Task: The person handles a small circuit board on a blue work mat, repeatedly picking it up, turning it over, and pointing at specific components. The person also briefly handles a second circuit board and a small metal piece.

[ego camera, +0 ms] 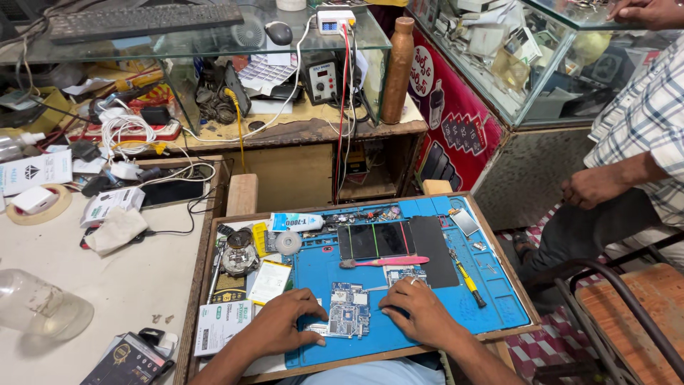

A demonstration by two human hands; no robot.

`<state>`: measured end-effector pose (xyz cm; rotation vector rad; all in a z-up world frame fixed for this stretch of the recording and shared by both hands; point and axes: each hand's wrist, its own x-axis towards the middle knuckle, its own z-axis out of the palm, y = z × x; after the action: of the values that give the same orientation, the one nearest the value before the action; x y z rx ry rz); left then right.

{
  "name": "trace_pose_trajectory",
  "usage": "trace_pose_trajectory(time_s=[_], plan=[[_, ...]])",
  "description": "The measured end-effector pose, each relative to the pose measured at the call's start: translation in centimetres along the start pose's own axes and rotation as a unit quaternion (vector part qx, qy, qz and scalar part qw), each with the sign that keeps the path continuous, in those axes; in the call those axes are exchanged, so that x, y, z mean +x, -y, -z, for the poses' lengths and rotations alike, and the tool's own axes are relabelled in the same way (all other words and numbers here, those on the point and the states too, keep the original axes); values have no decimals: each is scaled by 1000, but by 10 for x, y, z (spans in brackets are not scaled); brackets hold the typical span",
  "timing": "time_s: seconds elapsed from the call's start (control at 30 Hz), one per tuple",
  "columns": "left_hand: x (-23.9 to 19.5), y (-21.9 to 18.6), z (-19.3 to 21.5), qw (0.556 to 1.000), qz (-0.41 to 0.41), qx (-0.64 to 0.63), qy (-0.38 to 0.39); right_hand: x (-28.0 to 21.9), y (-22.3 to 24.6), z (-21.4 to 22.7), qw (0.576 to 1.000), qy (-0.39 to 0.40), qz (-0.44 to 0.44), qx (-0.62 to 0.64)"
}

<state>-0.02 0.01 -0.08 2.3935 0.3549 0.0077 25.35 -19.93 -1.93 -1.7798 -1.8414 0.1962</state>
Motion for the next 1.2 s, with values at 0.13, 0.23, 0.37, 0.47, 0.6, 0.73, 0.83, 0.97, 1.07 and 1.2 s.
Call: trace_pose_trajectory(time_s=[0.13, 0.23, 0.37, 0.47, 0.6, 0.73, 0.83, 0.97, 1.07, 1.2], plan=[[1, 2, -1, 1000, -1, 0, 3, -1, -2, -1, 1000, 0, -2, 1], [0, 4, -2, 1000, 1, -5, 5, -3, -3, -3, 1000, 5, -14, 4], [0, 3, -2, 1000, 2, -9, 3, -2, -2, -3, 999, 19, -37, 13], [0, 4, -2, 1000, 3, -13, 4, -1, -1, -3, 999, 20, -32, 9], [2, 6, -4, 1000, 8, -2, 16, -2, -3, -4, 999, 29, -43, 7], [2, 8, -6, 1000, -2, -9, 6, -4, -6, -5, 999, 23, -36, 3], [1, 10, -7, 1000, -11, -17, 0, -3, -5, -4, 998, 33, -45, 5], [-8, 15, -10, 999, -39, -12, -27, 4, 1, -7, 1000, 21, -11, 16], [13, 12, -12, 997, -67, -4, -23, -8, -7, 2, 999, -40, -8, 15], [-10, 19, -18, 998, -49, -17, -43, 3, -12, 23, 984, -166, 28, 49]])
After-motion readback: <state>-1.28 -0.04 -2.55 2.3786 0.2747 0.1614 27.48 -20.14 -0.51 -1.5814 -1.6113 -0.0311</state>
